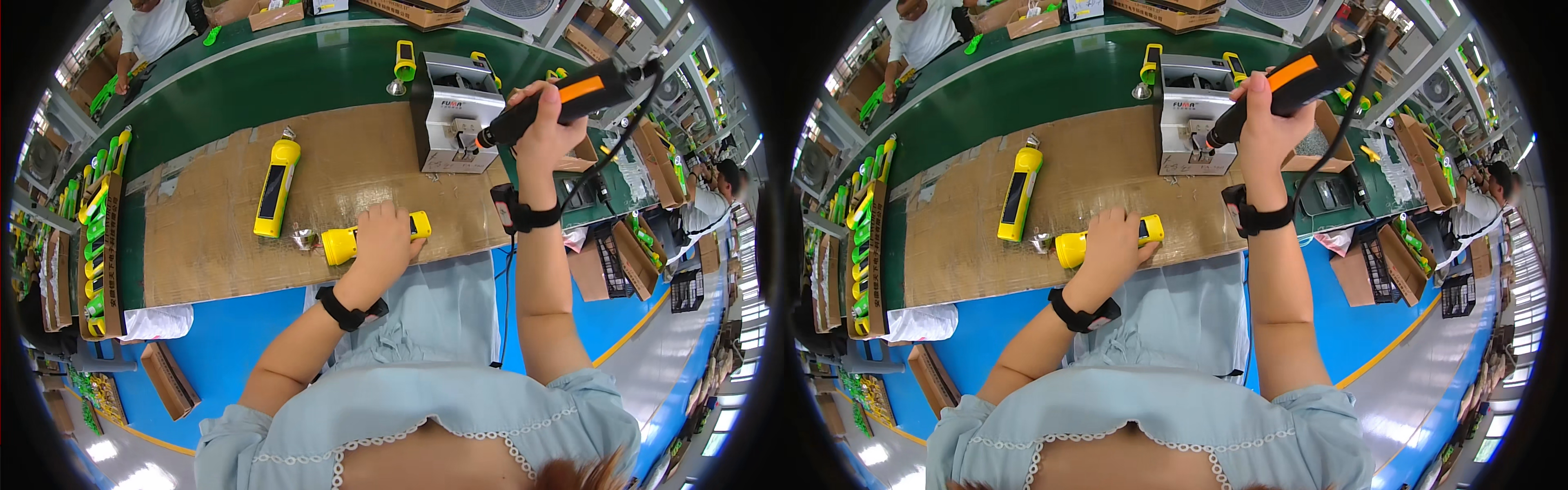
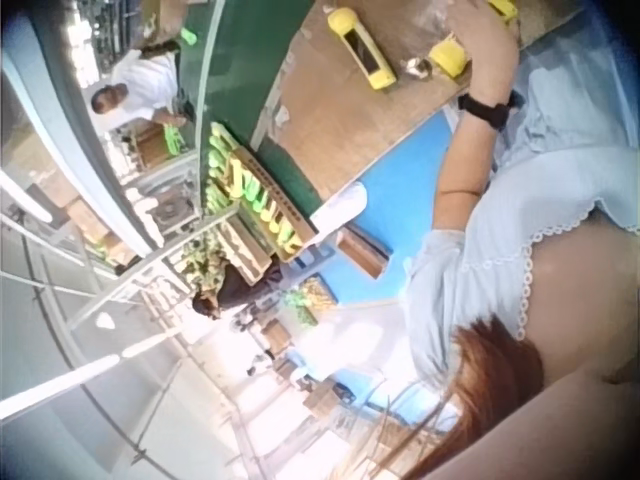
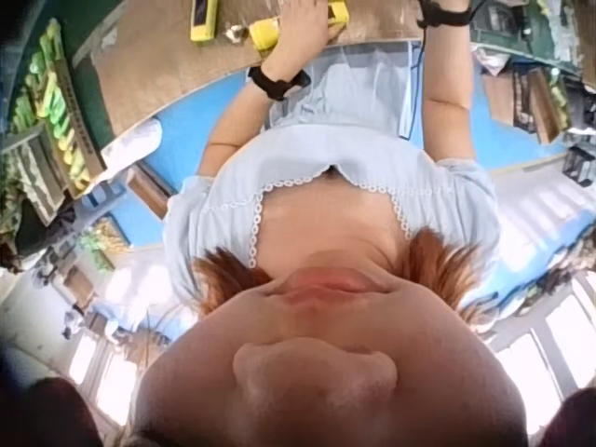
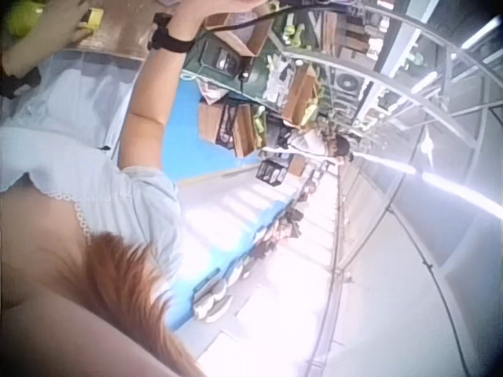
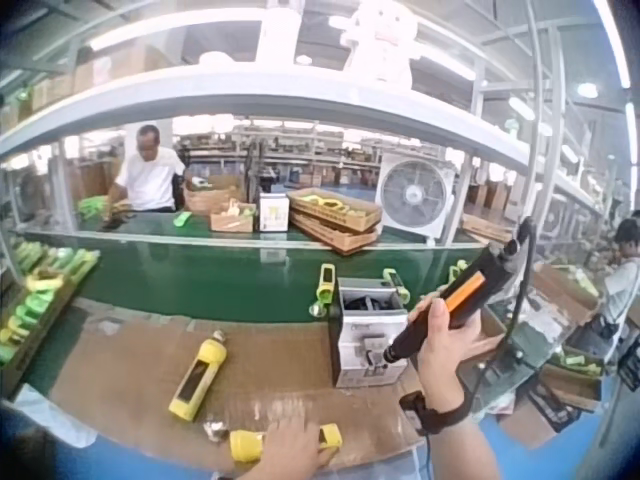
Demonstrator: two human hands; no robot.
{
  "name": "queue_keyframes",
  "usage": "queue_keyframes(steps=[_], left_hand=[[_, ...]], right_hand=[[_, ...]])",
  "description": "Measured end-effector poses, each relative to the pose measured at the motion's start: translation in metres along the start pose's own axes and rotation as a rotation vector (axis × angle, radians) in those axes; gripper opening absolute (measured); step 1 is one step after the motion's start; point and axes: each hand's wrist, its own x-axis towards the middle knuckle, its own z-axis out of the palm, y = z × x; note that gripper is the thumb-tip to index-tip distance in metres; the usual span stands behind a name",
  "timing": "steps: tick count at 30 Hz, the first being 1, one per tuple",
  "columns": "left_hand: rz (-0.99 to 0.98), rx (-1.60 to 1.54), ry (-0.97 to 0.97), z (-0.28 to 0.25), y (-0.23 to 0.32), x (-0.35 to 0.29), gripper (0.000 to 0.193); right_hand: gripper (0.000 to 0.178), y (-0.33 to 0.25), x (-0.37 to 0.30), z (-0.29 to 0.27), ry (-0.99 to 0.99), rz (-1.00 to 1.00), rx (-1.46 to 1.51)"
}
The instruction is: Assembling components of yellow flashlights using an electric screwdriver at a factory workstation.
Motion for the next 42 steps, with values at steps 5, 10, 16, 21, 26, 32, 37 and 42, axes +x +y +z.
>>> queue_keyframes(steps=[5, 10, 16, 21, 26, 32, 37, 42], left_hand=[[0.129, -0.221, 0.087, 0.007, -0.004, 0.010, 0.038], [0.021, -0.303, 0.053, -0.003, 0.003, 0.008, 0.038], [0.030, -0.310, 0.112, 0.002, 0.003, 0.003, 0.041], [0.028, -0.310, 0.143, 0.001, 0.005, -0.005, 0.043], [0.075, -0.336, 0.198, 0.001, 0.005, -0.003, 0.044], [0.061, -0.344, 0.204, 0.003, 0.007, -0.004, 0.042], [0.065, -0.349, 0.208, 0.004, 0.004, -0.002, 0.041], [0.066, -0.346, 0.203, 0.002, -0.002, 0.000, 0.041]], right_hand=[[0.024, 0.026, 0.010, 0.005, -0.014, 0.103, -0.098], [0.028, 0.023, 0.019, 0.003, -0.159, 0.152, -0.218], [0.038, 0.004, -0.022, -0.002, -0.225, 0.344, -0.055], [0.050, -0.024, -0.062, 0.006, -0.239, 0.352, 0.047], [0.052, -0.034, -0.069, 0.015, -0.284, 0.357, 0.062], [0.051, -0.027, -0.071, 0.015, -0.289, 0.363, 0.082], [0.050, -0.023, -0.070, 0.014, -0.278, 0.354, 0.076], [0.052, -0.016, -0.073, 0.020, -0.292, 0.367, 0.086]])
